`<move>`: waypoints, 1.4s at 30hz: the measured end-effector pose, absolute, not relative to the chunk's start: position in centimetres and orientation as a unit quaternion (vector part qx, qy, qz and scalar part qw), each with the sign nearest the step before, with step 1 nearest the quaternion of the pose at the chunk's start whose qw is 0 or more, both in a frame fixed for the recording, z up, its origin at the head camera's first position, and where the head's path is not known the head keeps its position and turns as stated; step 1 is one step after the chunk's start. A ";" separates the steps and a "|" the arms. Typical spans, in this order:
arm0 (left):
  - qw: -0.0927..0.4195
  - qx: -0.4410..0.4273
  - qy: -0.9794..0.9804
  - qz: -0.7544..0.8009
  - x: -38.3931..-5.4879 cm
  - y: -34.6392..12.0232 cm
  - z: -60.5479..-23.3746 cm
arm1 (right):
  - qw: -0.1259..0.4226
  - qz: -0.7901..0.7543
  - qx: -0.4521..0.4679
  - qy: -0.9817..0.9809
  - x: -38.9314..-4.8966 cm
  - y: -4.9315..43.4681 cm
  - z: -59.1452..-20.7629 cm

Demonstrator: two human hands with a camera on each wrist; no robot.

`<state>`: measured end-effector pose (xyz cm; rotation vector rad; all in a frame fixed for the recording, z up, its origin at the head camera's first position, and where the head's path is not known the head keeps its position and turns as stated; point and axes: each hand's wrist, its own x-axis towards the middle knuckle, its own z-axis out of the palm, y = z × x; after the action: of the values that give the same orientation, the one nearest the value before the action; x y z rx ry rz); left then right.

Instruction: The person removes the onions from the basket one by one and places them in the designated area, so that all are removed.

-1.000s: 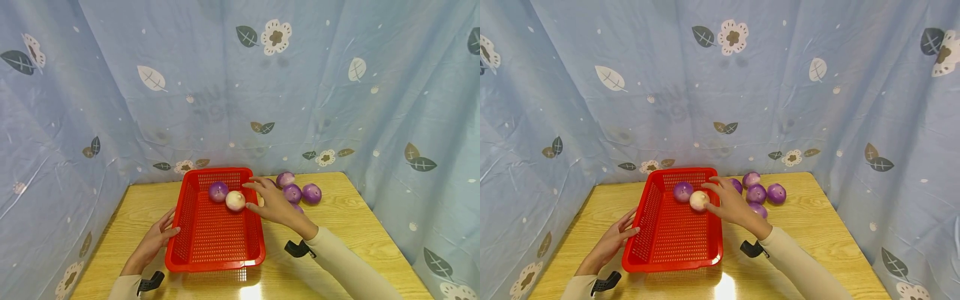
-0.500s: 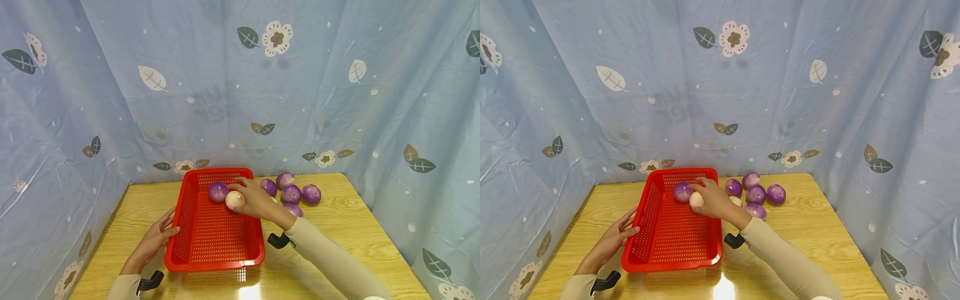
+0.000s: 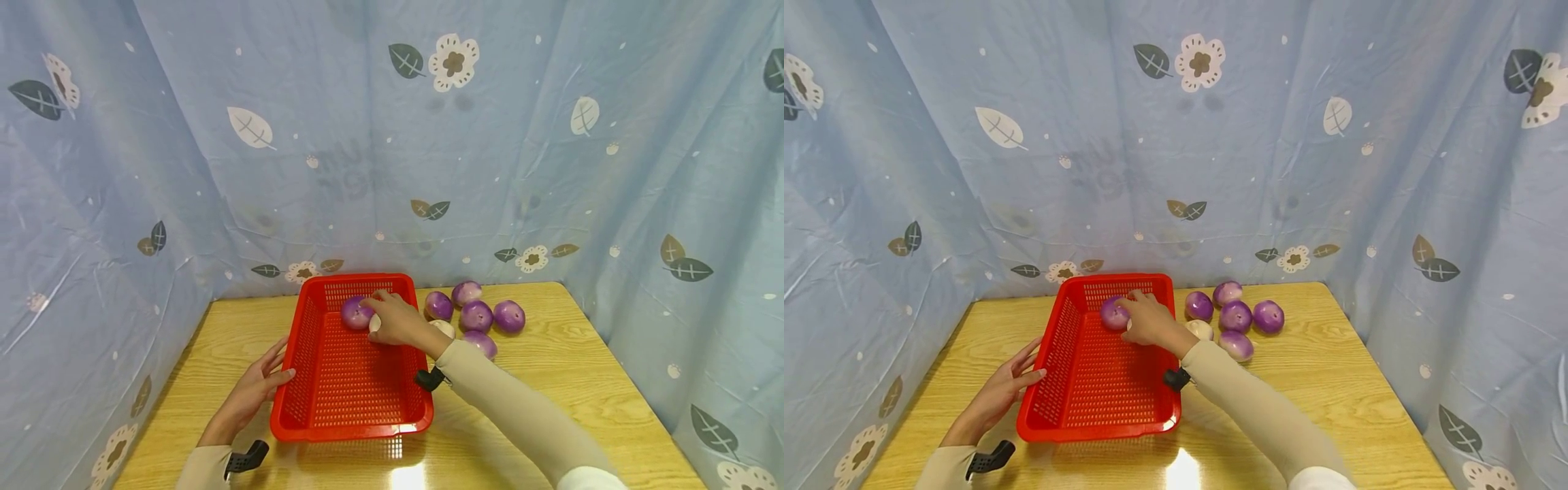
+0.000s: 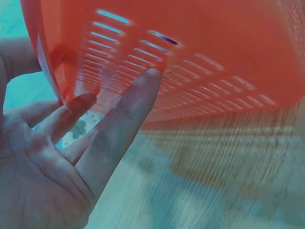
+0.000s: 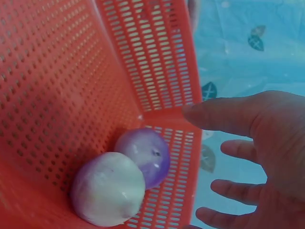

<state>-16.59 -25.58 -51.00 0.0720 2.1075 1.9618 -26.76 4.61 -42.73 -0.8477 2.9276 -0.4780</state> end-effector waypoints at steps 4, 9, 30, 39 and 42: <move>0.129 0.022 0.728 0.673 -16.6 -25.5 -51.1 | 0.047 -0.149 -0.259 0.953 -27.6 4.0 -43.3; 0.132 0.019 0.732 0.668 -16.6 -25.5 -51.1 | 0.083 -0.150 -0.239 0.956 -28.5 3.6 -44.1; 0.129 0.008 0.731 0.670 -16.4 -25.2 -51.3 | 0.141 -0.214 -0.189 0.948 -30.2 2.8 -47.0; 0.130 0.008 0.731 0.670 -16.2 -25.1 -51.3 | 0.166 -0.227 -0.197 0.939 -30.0 2.8 -47.9; 0.126 0.012 0.734 0.667 -16.3 -25.2 -51.1 | 0.162 -0.231 -0.209 0.936 -29.9 2.9 -47.9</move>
<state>-16.29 -25.16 -51.12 0.0357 2.1369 1.9426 -29.91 2.93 -47.89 -0.5954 2.6717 -0.6584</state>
